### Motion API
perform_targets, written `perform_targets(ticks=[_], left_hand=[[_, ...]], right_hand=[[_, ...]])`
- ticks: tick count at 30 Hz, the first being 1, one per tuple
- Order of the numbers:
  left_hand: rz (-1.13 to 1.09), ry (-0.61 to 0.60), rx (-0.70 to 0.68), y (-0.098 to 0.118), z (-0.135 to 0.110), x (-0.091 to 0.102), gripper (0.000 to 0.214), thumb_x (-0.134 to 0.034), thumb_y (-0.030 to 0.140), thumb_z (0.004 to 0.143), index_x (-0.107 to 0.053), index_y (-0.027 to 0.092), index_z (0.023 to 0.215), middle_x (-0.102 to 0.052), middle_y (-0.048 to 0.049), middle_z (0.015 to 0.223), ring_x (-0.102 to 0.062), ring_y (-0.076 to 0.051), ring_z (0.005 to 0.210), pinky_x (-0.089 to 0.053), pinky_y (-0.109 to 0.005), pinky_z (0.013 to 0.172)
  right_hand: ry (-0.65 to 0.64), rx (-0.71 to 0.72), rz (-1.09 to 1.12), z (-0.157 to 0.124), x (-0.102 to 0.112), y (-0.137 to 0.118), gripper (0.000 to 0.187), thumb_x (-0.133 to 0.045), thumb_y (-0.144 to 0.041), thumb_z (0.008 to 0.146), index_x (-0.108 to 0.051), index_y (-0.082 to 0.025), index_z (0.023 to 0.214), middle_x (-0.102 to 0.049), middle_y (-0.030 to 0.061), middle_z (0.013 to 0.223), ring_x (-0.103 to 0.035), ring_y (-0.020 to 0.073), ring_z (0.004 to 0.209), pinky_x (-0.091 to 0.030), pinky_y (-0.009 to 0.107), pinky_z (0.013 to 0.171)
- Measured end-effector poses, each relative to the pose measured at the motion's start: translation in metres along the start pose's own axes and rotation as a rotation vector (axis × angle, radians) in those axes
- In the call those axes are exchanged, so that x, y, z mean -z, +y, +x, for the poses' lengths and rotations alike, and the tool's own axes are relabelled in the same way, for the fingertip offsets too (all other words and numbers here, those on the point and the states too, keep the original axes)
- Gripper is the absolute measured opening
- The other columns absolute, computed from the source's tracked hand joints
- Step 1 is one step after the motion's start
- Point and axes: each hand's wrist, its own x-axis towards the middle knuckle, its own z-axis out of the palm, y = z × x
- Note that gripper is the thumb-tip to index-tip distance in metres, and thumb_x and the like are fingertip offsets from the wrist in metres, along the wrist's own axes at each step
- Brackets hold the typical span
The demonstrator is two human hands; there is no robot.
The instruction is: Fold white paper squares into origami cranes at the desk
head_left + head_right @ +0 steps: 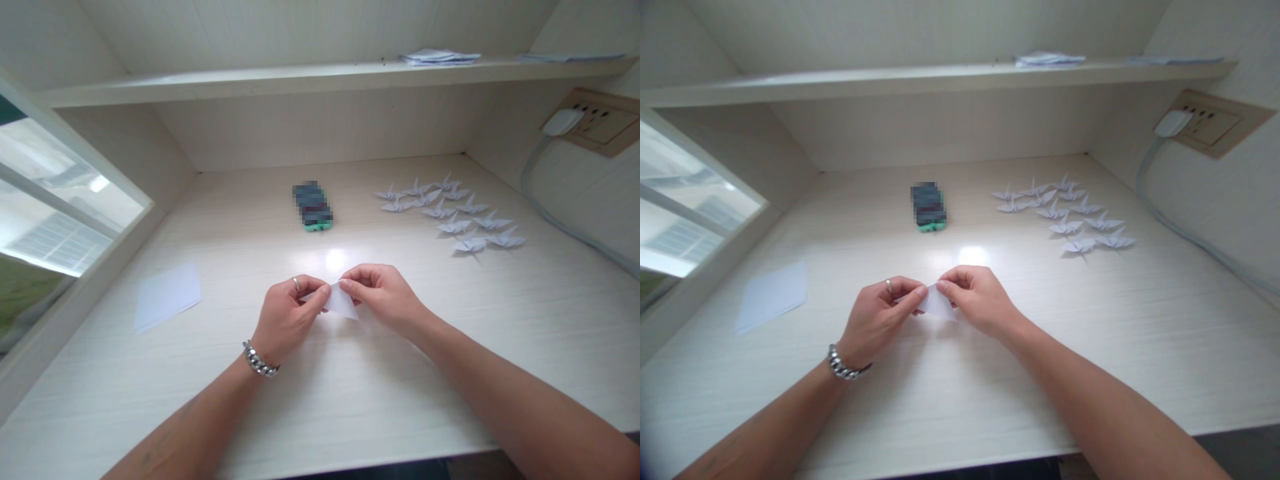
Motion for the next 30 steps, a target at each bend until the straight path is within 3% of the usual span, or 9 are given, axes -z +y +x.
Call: perform_targets(ticks=[7, 15, 22, 30], left_hand=[[0.038, -0.028, -0.037, 0.0011, 0.0000, -0.0011, 0.018, -0.063, 0.029, 0.081, -0.071, 0.015, 0.073, -0.070, -0.0023, 0.068, -0.061, -0.013, 0.061, -0.048, -0.022, 0.057], [0.112, 0.000, -0.088, 0.0049, -0.0016, -0.0009, 0.015, -0.063, 0.025, 0.082, -0.072, 0.016, 0.074, -0.072, -0.0012, 0.071, -0.061, -0.012, 0.062, -0.047, -0.020, 0.059], [0.099, 0.004, -0.095, 0.0055, -0.0026, -0.0001, 0.015, -0.063, 0.024, 0.082, -0.072, 0.015, 0.074, -0.072, -0.0014, 0.070, -0.061, -0.011, 0.062, -0.047, -0.019, 0.058], [0.100, -0.039, -0.100, 0.0034, -0.0018, -0.0014, 0.016, -0.061, 0.024, 0.083, -0.072, 0.016, 0.075, -0.072, -0.0011, 0.071, -0.062, -0.012, 0.062, -0.048, -0.020, 0.057]], right_hand=[[0.022, 0.064, -0.140, -0.0024, -0.0017, -0.0050, 0.015, -0.058, -0.025, 0.084, -0.068, -0.016, 0.076, -0.067, 0.0017, 0.072, -0.058, 0.0135, 0.066, -0.042, 0.025, 0.059], [0.041, 0.054, -0.108, -0.0044, -0.0048, -0.0049, 0.014, -0.059, -0.026, 0.083, -0.066, -0.016, 0.076, -0.065, 0.0014, 0.072, -0.057, 0.0135, 0.066, -0.041, 0.025, 0.058], [-0.035, 0.022, 0.029, -0.0013, -0.0005, -0.0002, 0.015, -0.057, -0.026, 0.084, -0.068, -0.016, 0.080, -0.066, 0.0025, 0.076, -0.059, 0.0148, 0.069, -0.044, 0.026, 0.062], [0.030, 0.073, -0.162, -0.0041, -0.0025, -0.0062, 0.014, -0.058, -0.025, 0.084, -0.065, -0.016, 0.076, -0.064, 0.0012, 0.072, -0.056, 0.0131, 0.066, -0.041, 0.025, 0.058]])
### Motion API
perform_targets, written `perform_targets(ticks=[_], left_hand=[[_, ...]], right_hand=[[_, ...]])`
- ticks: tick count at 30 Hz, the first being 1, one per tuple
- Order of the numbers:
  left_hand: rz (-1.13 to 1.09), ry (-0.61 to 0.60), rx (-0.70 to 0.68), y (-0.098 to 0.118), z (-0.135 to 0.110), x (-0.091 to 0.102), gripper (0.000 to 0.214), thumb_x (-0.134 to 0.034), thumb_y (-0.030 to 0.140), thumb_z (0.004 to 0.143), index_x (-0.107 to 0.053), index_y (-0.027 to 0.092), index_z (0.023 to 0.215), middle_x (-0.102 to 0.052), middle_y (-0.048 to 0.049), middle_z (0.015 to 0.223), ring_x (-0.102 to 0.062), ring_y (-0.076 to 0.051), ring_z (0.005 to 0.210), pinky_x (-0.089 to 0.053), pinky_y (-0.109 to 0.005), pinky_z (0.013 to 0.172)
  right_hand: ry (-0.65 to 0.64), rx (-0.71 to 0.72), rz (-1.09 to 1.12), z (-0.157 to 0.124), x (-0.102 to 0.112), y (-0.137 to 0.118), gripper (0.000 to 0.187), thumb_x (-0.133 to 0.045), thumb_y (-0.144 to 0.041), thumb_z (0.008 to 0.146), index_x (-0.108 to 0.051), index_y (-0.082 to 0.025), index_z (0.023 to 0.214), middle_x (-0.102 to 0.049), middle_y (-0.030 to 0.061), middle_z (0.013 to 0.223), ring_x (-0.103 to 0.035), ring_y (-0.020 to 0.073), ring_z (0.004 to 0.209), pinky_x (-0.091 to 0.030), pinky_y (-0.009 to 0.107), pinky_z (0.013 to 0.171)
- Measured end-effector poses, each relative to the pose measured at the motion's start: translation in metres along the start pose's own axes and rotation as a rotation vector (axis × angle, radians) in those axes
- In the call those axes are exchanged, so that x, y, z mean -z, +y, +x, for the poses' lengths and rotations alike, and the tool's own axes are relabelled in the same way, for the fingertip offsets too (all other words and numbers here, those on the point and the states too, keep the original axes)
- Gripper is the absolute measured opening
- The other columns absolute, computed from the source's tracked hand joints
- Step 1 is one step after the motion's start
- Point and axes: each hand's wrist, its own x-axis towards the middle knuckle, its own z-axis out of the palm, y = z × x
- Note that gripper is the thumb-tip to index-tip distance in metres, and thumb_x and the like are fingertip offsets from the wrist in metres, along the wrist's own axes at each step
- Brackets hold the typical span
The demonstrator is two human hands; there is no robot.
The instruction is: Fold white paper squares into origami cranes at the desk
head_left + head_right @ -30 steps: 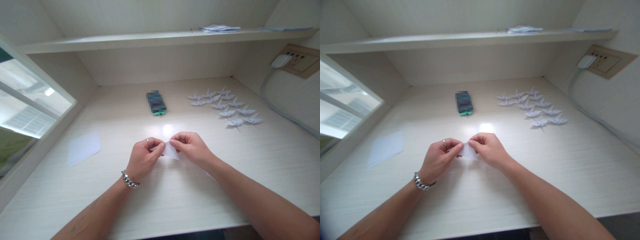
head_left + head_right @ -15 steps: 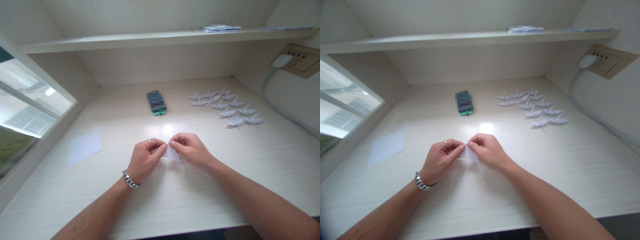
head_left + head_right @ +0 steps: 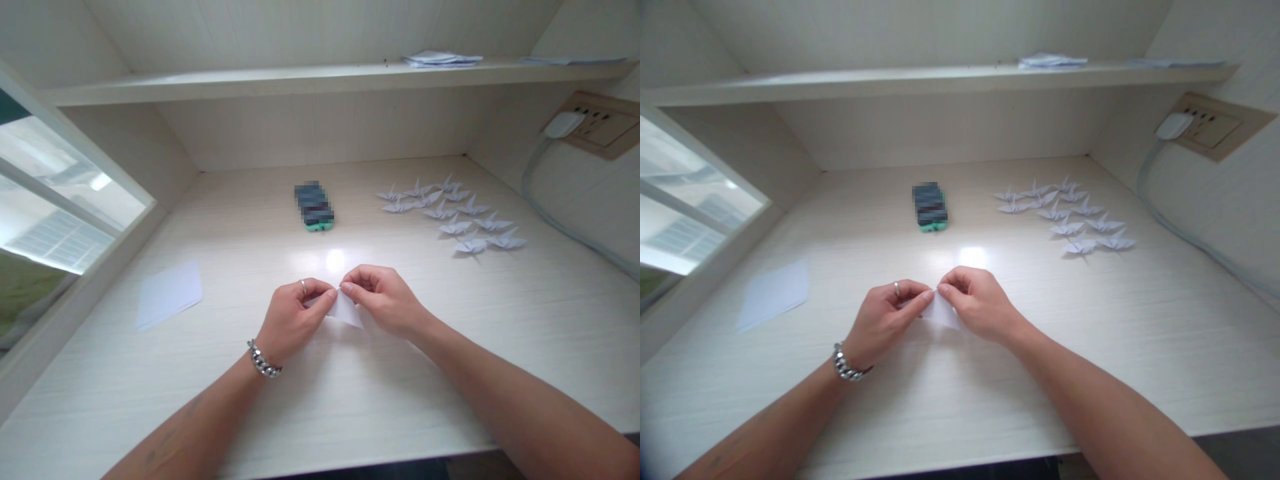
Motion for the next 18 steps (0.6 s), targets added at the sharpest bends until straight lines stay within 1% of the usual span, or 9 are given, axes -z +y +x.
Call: perform_targets(ticks=[2, 6, 9, 13, 18], left_hand=[[0.013, 0.001, -0.003, 0.000, 0.001, 0.000, 0.016, -0.061, 0.025, 0.083, -0.071, 0.016, 0.074, -0.072, -0.0010, 0.070, -0.062, -0.012, 0.062, -0.047, -0.019, 0.057], [0.057, 0.013, -0.023, 0.001, 0.000, 0.001, 0.016, -0.060, 0.023, 0.083, -0.071, 0.016, 0.073, -0.071, -0.0005, 0.069, -0.061, -0.011, 0.060, -0.046, -0.019, 0.056], [0.104, 0.005, -0.058, 0.001, -0.001, 0.001, 0.015, -0.060, 0.022, 0.083, -0.070, 0.017, 0.074, -0.072, -0.0006, 0.071, -0.062, -0.012, 0.062, -0.046, -0.020, 0.059], [0.183, -0.048, -0.133, 0.000, -0.001, 0.001, 0.014, -0.059, 0.018, 0.083, -0.071, 0.017, 0.075, -0.072, 0.0004, 0.070, -0.061, -0.011, 0.061, -0.045, -0.020, 0.060], [0.210, -0.082, -0.176, 0.002, -0.002, 0.001, 0.014, -0.059, 0.017, 0.082, -0.071, 0.018, 0.076, -0.073, 0.0006, 0.070, -0.061, -0.011, 0.061, -0.044, -0.020, 0.059]], right_hand=[[-0.004, -0.003, 0.015, 0.000, 0.000, 0.001, 0.014, -0.058, -0.025, 0.083, -0.064, -0.016, 0.076, -0.064, 0.0011, 0.072, -0.056, 0.0130, 0.065, -0.041, 0.025, 0.058], [-0.079, -0.005, 0.027, 0.003, 0.003, 0.004, 0.014, -0.056, -0.025, 0.084, -0.066, -0.016, 0.078, -0.065, 0.0020, 0.074, -0.058, 0.0141, 0.068, -0.043, 0.025, 0.060], [-0.109, 0.037, -0.066, 0.002, 0.007, 0.004, 0.014, -0.056, -0.024, 0.084, -0.068, -0.017, 0.082, -0.068, 0.0027, 0.079, -0.060, 0.0149, 0.073, -0.044, 0.025, 0.064], [-0.144, 0.083, -0.223, -0.001, 0.010, -0.001, 0.011, -0.057, -0.021, 0.081, -0.067, -0.017, 0.080, -0.067, 0.0011, 0.074, -0.059, 0.0134, 0.067, -0.041, 0.024, 0.059], [-0.198, 0.091, -0.289, -0.003, 0.015, -0.011, 0.016, -0.053, -0.015, 0.079, -0.069, -0.016, 0.077, -0.068, 0.0008, 0.072, -0.059, 0.0130, 0.065, -0.041, 0.024, 0.059]])
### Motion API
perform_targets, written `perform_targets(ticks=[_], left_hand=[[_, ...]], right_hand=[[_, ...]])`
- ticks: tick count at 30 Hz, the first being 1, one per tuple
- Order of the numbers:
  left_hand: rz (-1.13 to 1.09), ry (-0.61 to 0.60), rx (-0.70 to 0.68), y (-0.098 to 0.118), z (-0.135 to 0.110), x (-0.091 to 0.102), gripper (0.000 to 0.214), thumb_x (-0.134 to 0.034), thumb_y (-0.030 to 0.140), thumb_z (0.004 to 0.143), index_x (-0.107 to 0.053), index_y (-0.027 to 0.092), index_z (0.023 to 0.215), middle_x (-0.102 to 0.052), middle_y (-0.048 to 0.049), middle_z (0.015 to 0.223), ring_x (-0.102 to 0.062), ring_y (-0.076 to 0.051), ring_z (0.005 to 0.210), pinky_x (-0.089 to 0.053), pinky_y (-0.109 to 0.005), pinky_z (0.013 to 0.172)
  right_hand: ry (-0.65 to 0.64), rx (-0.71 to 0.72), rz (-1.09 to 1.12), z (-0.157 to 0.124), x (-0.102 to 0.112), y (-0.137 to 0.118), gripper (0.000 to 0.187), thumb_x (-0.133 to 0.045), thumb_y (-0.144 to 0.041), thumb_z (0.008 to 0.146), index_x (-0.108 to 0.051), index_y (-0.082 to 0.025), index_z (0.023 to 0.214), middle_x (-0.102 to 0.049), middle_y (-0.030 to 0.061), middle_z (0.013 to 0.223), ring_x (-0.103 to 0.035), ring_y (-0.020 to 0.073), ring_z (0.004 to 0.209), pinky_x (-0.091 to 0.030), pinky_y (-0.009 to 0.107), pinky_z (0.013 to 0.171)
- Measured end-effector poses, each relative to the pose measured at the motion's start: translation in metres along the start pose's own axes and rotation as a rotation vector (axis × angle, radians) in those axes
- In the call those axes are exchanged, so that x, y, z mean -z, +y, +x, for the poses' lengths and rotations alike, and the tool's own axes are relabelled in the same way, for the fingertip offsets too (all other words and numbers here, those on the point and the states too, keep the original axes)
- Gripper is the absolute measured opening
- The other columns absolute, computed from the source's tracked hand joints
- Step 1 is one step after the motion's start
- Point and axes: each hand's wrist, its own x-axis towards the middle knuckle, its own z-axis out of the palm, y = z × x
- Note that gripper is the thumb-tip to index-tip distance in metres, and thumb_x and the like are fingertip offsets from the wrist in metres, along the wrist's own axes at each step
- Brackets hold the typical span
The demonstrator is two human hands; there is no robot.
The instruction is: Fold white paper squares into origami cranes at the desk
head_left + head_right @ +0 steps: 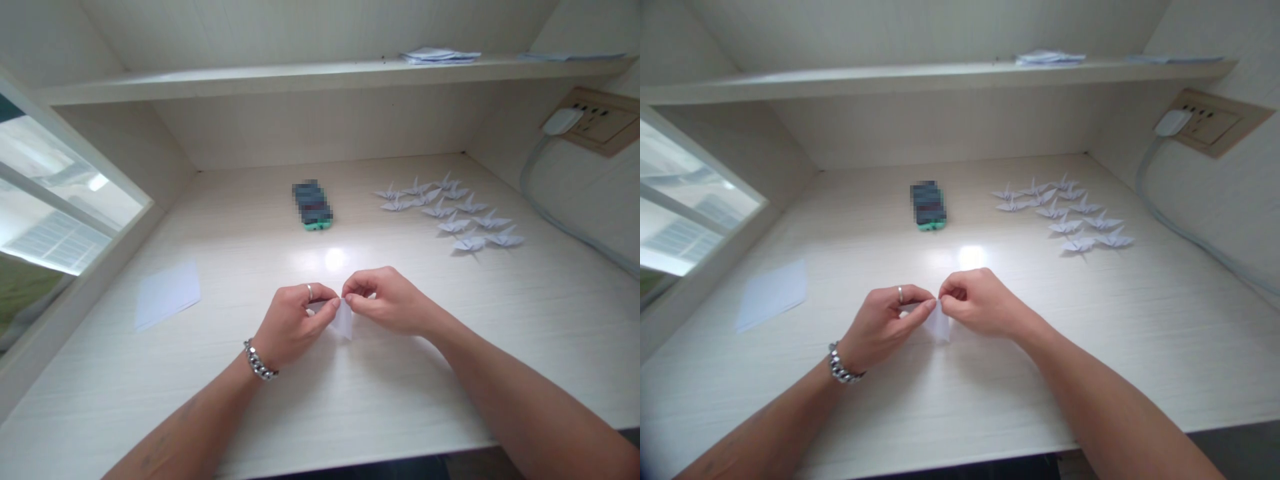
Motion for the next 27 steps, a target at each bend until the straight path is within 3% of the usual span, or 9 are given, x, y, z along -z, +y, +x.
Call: perform_targets(ticks=[5, 10, 18, 23, 27], left_hand=[[-0.029, -0.027, 0.016, 0.004, -0.001, 0.003, 0.015, -0.058, 0.018, 0.083, -0.071, 0.018, 0.076, -0.073, -0.0003, 0.071, -0.061, -0.012, 0.061, -0.045, -0.020, 0.059], [-0.050, 0.031, 0.065, 0.007, 0.000, 0.007, 0.015, -0.059, 0.019, 0.082, -0.071, 0.017, 0.073, -0.072, -0.0008, 0.069, -0.060, -0.012, 0.058, -0.045, -0.020, 0.057], [-0.068, 0.044, 0.080, 0.005, 0.002, 0.004, 0.015, -0.059, 0.020, 0.082, -0.071, 0.018, 0.074, -0.072, -0.0008, 0.069, -0.062, -0.013, 0.060, -0.047, -0.021, 0.060], [-0.101, 0.094, 0.116, 0.005, 0.002, 0.005, 0.015, -0.060, 0.022, 0.082, -0.071, 0.017, 0.074, -0.073, -0.0016, 0.071, -0.062, -0.013, 0.062, -0.048, -0.020, 0.059], [-0.125, 0.093, 0.120, 0.005, 0.001, 0.004, 0.016, -0.059, 0.023, 0.083, -0.071, 0.018, 0.075, -0.072, -0.0017, 0.071, -0.063, -0.014, 0.063, -0.047, -0.021, 0.059]], right_hand=[[-0.047, -0.009, 0.016, -0.001, 0.009, 0.003, 0.017, -0.053, -0.015, 0.077, -0.069, -0.017, 0.075, -0.068, 0.0009, 0.071, -0.058, 0.0134, 0.063, -0.041, 0.024, 0.058], [0.070, -0.055, 0.066, 0.000, 0.014, 0.012, 0.013, -0.056, -0.019, 0.079, -0.069, -0.017, 0.078, -0.069, 0.0023, 0.073, -0.060, 0.0151, 0.067, -0.042, 0.025, 0.060], [0.013, -0.027, 0.131, 0.002, 0.002, 0.009, 0.015, -0.055, -0.021, 0.083, -0.068, -0.016, 0.079, -0.066, 0.0023, 0.073, -0.057, 0.0138, 0.066, -0.041, 0.025, 0.059], [0.074, -0.068, 0.263, 0.004, 0.000, 0.013, 0.014, -0.057, -0.025, 0.083, -0.067, -0.016, 0.080, -0.066, 0.0026, 0.074, -0.059, 0.0148, 0.069, -0.043, 0.025, 0.061], [0.111, -0.038, 0.193, 0.004, -0.005, 0.010, 0.016, -0.055, -0.027, 0.085, -0.066, -0.016, 0.078, -0.065, 0.0017, 0.074, -0.058, 0.0137, 0.068, -0.041, 0.025, 0.061]])
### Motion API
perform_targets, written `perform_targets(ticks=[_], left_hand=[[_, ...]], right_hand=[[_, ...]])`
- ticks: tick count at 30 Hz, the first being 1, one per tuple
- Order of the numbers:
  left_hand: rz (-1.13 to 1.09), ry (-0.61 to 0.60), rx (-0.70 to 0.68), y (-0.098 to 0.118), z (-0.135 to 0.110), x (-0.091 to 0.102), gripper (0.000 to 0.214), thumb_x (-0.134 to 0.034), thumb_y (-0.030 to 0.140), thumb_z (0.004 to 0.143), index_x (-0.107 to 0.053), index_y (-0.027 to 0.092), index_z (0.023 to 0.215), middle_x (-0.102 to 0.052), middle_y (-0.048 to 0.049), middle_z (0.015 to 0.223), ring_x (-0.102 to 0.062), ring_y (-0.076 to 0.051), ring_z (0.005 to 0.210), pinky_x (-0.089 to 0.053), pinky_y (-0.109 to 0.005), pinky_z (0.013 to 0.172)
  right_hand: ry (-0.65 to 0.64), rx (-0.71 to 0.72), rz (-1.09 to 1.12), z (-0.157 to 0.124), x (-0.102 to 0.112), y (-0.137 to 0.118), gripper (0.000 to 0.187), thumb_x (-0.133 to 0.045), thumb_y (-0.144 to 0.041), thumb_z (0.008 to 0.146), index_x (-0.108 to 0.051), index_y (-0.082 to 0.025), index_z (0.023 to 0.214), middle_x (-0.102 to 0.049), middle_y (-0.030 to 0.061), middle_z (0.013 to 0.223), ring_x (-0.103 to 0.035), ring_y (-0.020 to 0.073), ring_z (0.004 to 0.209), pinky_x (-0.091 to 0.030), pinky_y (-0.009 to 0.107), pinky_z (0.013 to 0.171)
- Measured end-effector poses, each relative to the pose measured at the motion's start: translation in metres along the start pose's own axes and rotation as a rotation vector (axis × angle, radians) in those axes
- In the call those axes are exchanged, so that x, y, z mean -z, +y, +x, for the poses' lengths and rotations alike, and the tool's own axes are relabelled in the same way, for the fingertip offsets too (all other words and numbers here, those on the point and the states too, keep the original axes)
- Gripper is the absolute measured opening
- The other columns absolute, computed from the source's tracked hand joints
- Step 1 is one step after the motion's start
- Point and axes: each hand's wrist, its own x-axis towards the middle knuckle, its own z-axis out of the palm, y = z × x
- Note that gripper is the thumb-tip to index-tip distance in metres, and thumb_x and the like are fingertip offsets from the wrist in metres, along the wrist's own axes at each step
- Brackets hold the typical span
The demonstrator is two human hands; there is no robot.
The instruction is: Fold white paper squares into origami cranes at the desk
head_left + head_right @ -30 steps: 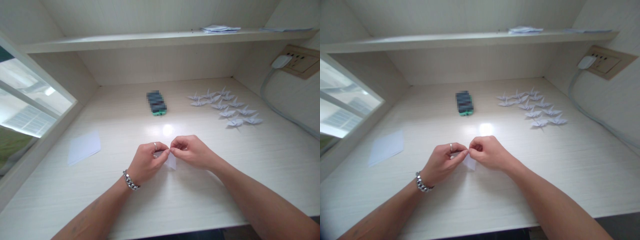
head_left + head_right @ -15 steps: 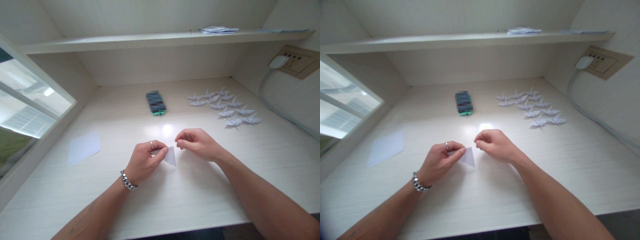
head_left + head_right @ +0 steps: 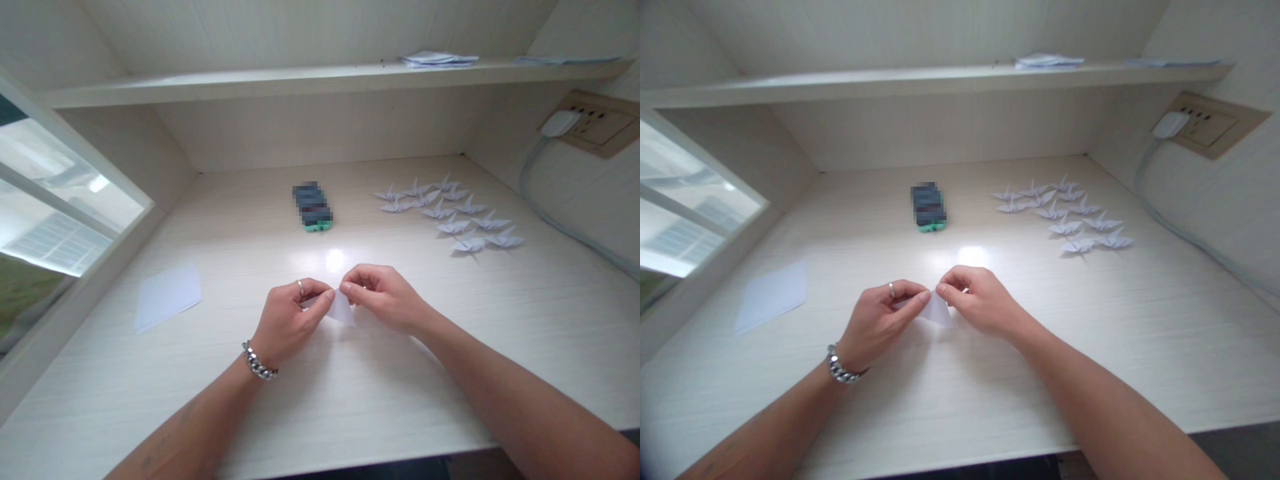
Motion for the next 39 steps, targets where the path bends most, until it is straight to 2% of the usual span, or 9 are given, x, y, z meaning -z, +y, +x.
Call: perform_targets(ticks=[8, 13, 19, 33, 39], left_hand=[[0.023, -0.071, 0.024, -0.002, 0.001, -0.006, 0.019, -0.057, 0.023, 0.082, -0.068, 0.016, 0.067, -0.065, 0.0004, 0.061, -0.054, -0.011, 0.055, -0.042, -0.021, 0.054], [-0.056, -0.057, 0.053, -0.002, 0.002, -0.003, 0.017, -0.058, 0.022, 0.079, -0.067, 0.016, 0.067, -0.064, 0.0005, 0.060, -0.055, -0.011, 0.056, -0.043, -0.021, 0.054], [-0.123, -0.040, 0.102, -0.005, 0.001, 0.003, 0.017, -0.061, 0.023, 0.078, -0.066, 0.015, 0.064, -0.065, -0.0008, 0.058, -0.057, -0.011, 0.055, -0.044, -0.021, 0.053], [-0.148, -0.063, 0.123, -0.008, 0.000, 0.006, 0.013, -0.060, 0.019, 0.075, -0.066, 0.015, 0.064, -0.065, -0.0017, 0.058, -0.057, -0.012, 0.055, -0.043, -0.022, 0.053], [-0.180, -0.026, 0.160, -0.011, 0.002, 0.007, 0.011, -0.059, 0.020, 0.075, -0.067, 0.014, 0.069, -0.065, -0.0022, 0.061, -0.058, -0.013, 0.057, -0.045, -0.024, 0.055]], right_hand=[[-0.007, 0.046, -0.123, -0.003, -0.009, 0.000, 0.014, -0.053, -0.020, 0.084, -0.065, -0.018, 0.078, -0.066, 0.0007, 0.074, -0.056, 0.0127, 0.066, -0.040, 0.024, 0.059], [0.017, 0.019, -0.014, 0.001, -0.002, 0.003, 0.015, -0.055, -0.025, 0.084, -0.064, -0.016, 0.074, -0.061, 0.0003, 0.069, -0.054, 0.0124, 0.063, -0.037, 0.024, 0.056], [0.134, -0.050, 0.214, 0.006, 0.019, 0.010, 0.018, -0.062, -0.031, 0.079, -0.064, -0.014, 0.073, -0.059, 0.0003, 0.067, -0.051, 0.0121, 0.060, -0.038, 0.024, 0.056], [0.099, -0.029, 0.205, 0.006, 0.025, 0.011, 0.019, -0.063, -0.031, 0.079, -0.063, -0.014, 0.071, -0.057, -0.0002, 0.065, -0.050, 0.0115, 0.060, -0.036, 0.024, 0.055], [0.091, -0.033, 0.189, 0.004, 0.027, 0.010, 0.019, -0.063, -0.031, 0.080, -0.063, -0.014, 0.072, -0.058, -0.0001, 0.066, -0.051, 0.0119, 0.060, -0.037, 0.024, 0.056]])
